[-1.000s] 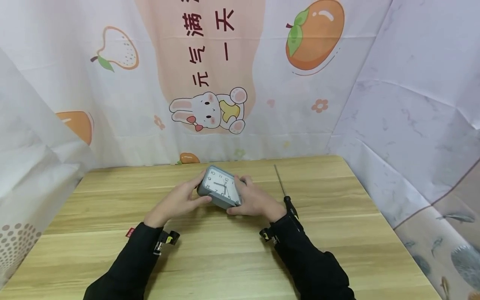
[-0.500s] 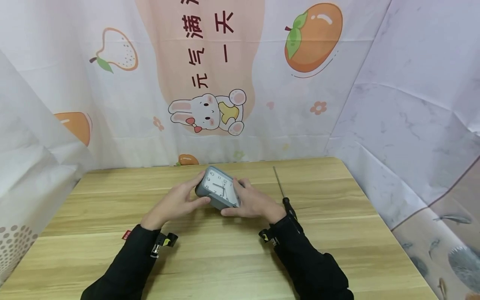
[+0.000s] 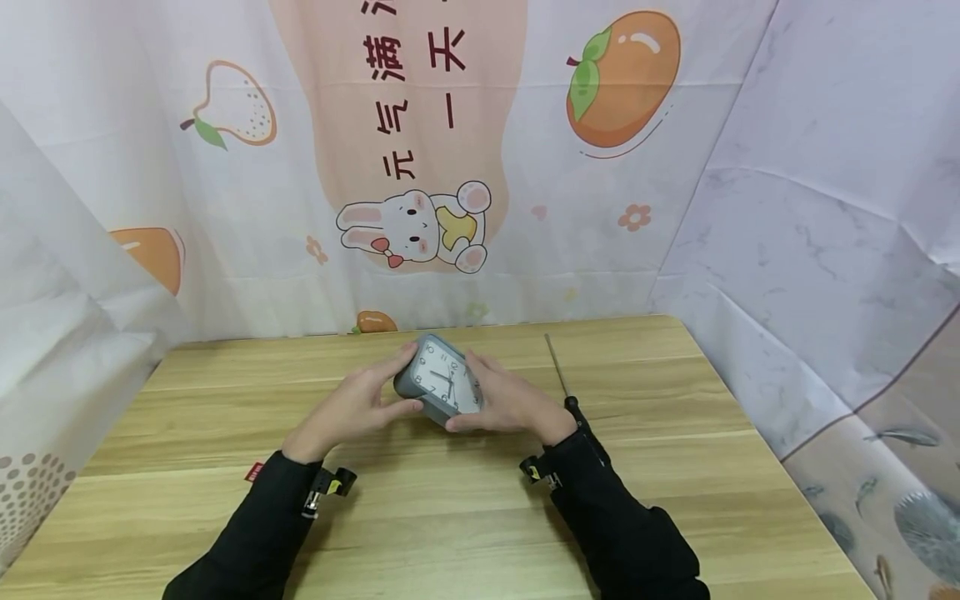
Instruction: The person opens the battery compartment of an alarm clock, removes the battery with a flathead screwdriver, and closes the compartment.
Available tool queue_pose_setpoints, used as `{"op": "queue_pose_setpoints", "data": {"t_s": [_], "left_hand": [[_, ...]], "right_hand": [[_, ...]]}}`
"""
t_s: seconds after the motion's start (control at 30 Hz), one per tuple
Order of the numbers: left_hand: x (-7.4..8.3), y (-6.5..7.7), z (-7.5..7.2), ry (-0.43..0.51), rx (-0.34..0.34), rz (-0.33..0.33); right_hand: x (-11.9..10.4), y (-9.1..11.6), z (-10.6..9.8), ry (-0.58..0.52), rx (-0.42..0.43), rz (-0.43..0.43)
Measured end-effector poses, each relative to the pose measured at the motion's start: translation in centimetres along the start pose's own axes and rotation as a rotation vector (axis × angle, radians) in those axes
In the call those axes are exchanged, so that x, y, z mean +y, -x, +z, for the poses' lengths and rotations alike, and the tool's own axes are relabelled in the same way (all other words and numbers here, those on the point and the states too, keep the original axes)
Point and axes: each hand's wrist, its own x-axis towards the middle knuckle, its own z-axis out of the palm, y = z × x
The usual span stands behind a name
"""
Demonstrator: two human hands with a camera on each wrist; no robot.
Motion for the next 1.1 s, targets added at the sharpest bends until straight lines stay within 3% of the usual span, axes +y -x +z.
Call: {"op": "queue_pose_setpoints", "data": {"t_s": [0.6, 0.83, 1.1], "left_hand": [[-0.02, -0.13, 0.07, -0.005, 0.012, 0.036], [-0.26, -0.11, 0.19, -0.025, 0.006, -0.024], [-0.28, 0.12, 0.20, 0.066, -0.049, -0.083]], "right_hand": [[0.40, 0.08, -0.22, -0.012, 0.009, 0.018], [0.65, 0.11, -0.26, -0.022, 0.013, 0.016], [0.89, 0.23, -0.27, -0.062, 0.008, 0.014]]}}
